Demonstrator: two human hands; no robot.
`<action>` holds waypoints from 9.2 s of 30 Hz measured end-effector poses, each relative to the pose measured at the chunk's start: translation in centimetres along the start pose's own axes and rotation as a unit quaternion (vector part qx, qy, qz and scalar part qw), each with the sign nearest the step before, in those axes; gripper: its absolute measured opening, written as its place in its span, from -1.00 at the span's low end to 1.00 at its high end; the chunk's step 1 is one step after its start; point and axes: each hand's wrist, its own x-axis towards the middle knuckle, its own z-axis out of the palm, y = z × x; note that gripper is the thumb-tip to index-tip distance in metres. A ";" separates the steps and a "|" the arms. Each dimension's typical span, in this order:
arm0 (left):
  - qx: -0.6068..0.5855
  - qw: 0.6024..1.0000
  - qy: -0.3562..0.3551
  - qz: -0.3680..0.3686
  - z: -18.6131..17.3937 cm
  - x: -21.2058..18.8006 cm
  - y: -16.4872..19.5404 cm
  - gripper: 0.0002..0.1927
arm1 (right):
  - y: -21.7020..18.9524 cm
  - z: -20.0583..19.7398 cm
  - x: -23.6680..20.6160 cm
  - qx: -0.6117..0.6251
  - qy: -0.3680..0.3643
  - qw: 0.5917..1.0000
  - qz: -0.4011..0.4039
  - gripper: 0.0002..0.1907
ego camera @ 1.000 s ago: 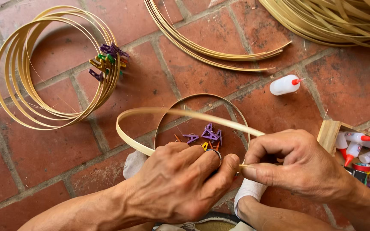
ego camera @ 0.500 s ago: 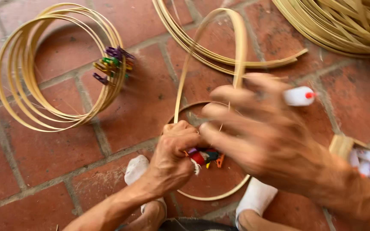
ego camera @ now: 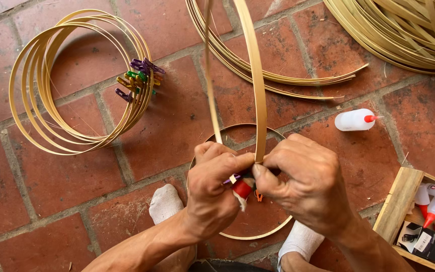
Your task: The person sits on a tiled floor and repeatedly forms thin bamboo strips into circular rings. They apply glue to the overlapping ends, press them together, and secure each joint with a small plastic clothespin. Completed rings are stacked to the left.
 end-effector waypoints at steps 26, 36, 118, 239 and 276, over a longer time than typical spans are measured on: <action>-0.249 0.918 -0.030 -0.308 -4.3 0.9 1.7 -0.60 | 27.0 1.1 -17.0 -0.030 0.294 0.898 0.325 -0.28; -0.327 0.895 -0.048 -0.299 -3.1 -0.3 0.4 -0.62 | 37.3 -0.5 -15.5 -0.098 0.317 0.912 0.242 -0.33; -0.103 0.949 -0.137 -0.263 -5.8 -0.7 2.4 -0.62 | 18.1 10.9 -16.2 -0.275 -0.051 0.953 0.116 -0.79; 0.265 0.943 0.006 -0.200 -17.2 -1.1 -29.8 -0.03 | 37.3 2.9 -18.8 0.049 0.412 0.884 0.215 -0.38; -0.434 0.677 0.217 -0.553 0.1 -1.1 -21.7 -0.43 | 16.7 2.9 -26.7 0.284 0.518 0.734 0.336 -0.86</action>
